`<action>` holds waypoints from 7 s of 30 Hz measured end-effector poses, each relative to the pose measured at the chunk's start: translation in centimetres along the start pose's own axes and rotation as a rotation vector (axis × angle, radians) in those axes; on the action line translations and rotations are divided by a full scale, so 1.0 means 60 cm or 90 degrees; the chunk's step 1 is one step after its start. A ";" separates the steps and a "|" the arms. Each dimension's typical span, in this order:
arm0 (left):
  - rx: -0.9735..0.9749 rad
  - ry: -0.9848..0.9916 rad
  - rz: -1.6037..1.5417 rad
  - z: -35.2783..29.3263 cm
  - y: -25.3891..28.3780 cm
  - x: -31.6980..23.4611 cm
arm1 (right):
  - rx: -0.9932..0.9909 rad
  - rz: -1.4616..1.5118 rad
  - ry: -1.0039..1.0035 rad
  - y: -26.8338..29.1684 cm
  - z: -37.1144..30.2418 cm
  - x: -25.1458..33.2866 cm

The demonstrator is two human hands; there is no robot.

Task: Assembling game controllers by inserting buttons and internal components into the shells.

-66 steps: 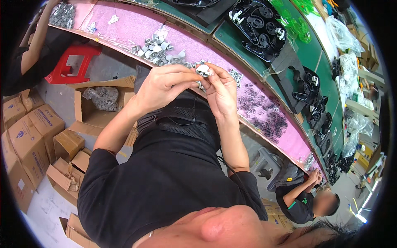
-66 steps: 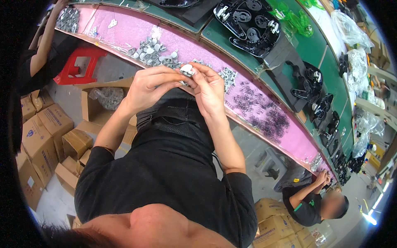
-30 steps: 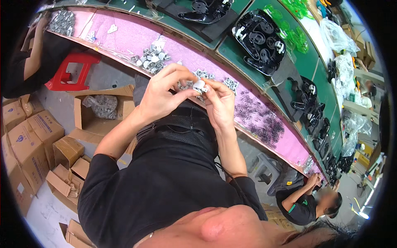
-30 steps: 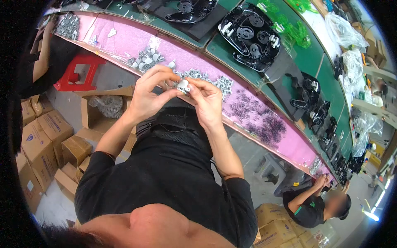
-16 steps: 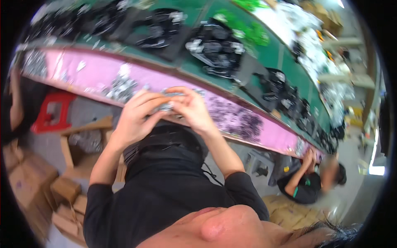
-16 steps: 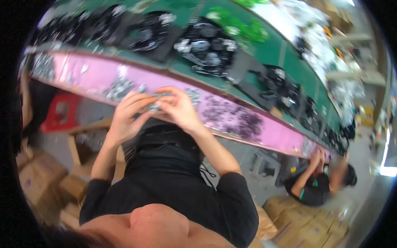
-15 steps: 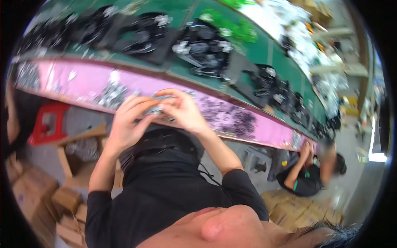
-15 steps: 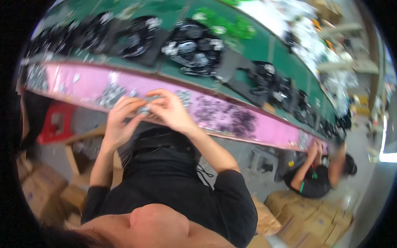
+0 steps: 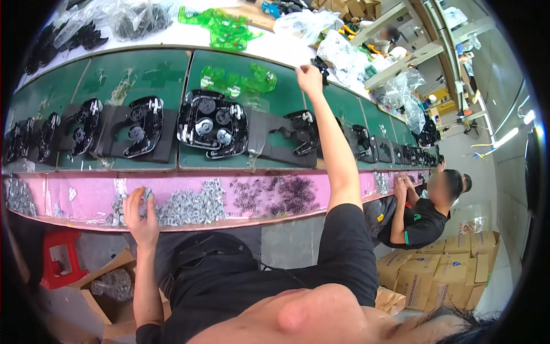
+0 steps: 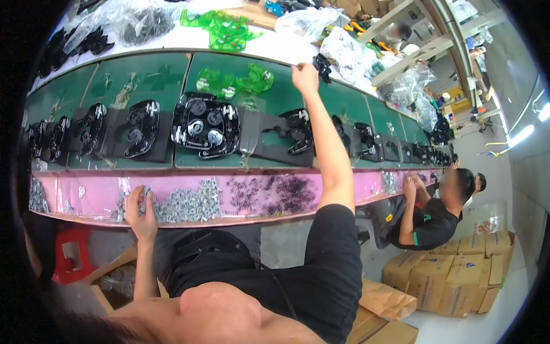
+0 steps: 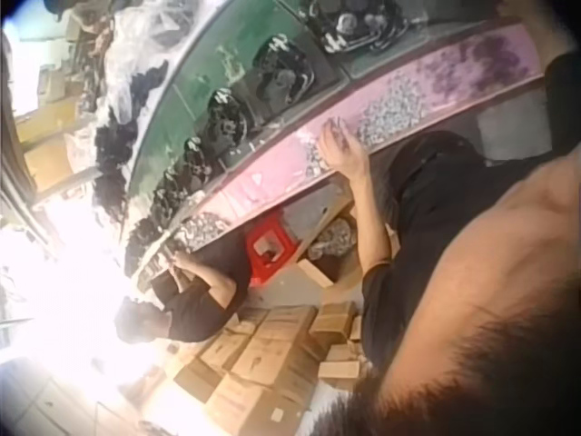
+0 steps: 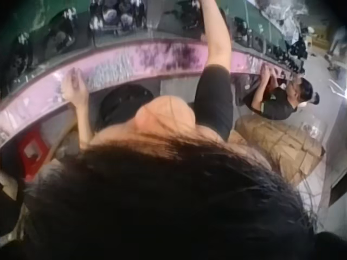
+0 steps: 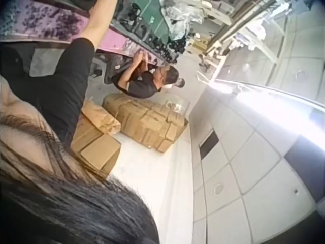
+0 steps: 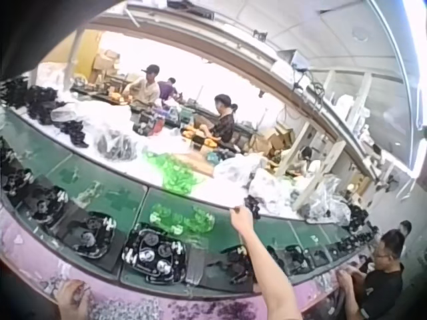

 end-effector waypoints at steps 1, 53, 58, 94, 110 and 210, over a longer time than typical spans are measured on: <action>0.003 0.021 -0.010 0.002 -0.004 0.001 | -0.012 -0.086 -0.014 -0.005 0.026 -0.058; 0.148 -0.017 -0.126 0.118 0.108 -0.101 | 0.467 0.763 -0.176 -0.020 -0.556 0.497; 0.139 -0.014 -0.051 0.108 0.110 -0.096 | 0.360 0.752 -0.154 -0.022 -0.609 0.508; 0.301 -0.124 -0.017 0.151 0.155 -0.070 | 0.445 0.866 -0.312 -0.045 -0.651 0.536; 0.358 -0.182 0.037 0.153 0.158 -0.069 | 0.555 0.970 -0.429 -0.089 -0.645 0.535; 0.439 -0.186 0.174 0.040 -0.279 -0.014 | 0.082 0.217 0.043 -0.059 -0.716 0.340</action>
Point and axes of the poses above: each hand's wrist, its own z-axis towards the middle knuckle, its own y-axis out of the back of the hand, x = y × z, the point moved 6 cm from there along z, towards the middle knuckle, and after that the axes turned 5 degrees about z, right-handed, at the moved point
